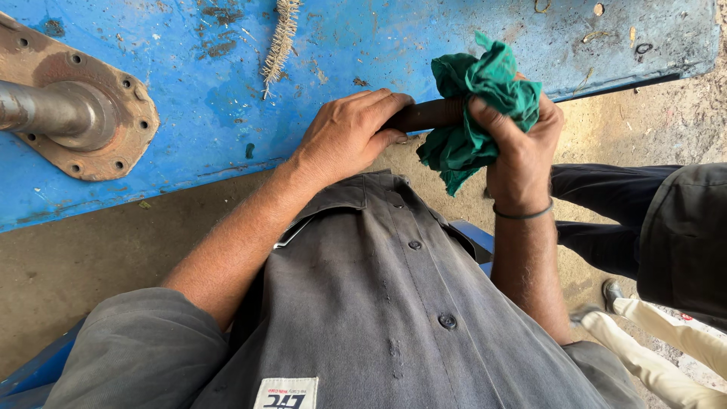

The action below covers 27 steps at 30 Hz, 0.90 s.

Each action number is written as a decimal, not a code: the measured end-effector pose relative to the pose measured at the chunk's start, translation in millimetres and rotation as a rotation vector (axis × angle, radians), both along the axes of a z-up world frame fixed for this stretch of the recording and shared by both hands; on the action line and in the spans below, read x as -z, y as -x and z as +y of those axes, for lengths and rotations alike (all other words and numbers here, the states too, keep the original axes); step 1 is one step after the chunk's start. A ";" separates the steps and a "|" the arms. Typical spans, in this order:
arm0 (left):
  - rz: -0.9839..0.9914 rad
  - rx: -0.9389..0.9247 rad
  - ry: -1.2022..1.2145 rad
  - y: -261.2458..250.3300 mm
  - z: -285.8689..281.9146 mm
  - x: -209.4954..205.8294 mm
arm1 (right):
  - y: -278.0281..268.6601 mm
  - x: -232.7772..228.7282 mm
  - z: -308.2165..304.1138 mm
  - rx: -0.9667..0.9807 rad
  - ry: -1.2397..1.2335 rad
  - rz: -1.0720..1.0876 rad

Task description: The person wipes a cylindrical metal rod and a small metal ring with a green cloth on a blue workbench. The person rotates the rod to clean different sections and then cleans the ring before placing both items on the bench.

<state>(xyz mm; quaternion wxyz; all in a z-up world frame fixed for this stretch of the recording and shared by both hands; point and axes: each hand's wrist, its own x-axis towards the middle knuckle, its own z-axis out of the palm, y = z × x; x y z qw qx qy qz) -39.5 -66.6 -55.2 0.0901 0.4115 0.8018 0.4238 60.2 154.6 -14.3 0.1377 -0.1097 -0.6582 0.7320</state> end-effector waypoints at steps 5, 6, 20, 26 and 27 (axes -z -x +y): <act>-0.024 0.000 -0.030 1.1 -2.1 0.1 | 14.2 8.9 -5.6 0.112 0.218 0.021; -0.039 0.008 -0.037 1.9 -4.1 0.6 | 15.8 11.7 -8.4 0.126 0.235 0.035; -0.214 -0.073 -0.121 9.6 -33.0 -1.1 | -3.6 41.9 -40.9 -0.019 0.206 -0.172; 0.037 -0.158 -0.101 12.6 -41.7 -26.6 | -1.9 38.6 -48.7 0.007 0.200 -0.274; 0.105 -0.156 -0.092 13.7 -41.5 -31.2 | -1.8 37.6 -49.3 0.020 0.205 -0.282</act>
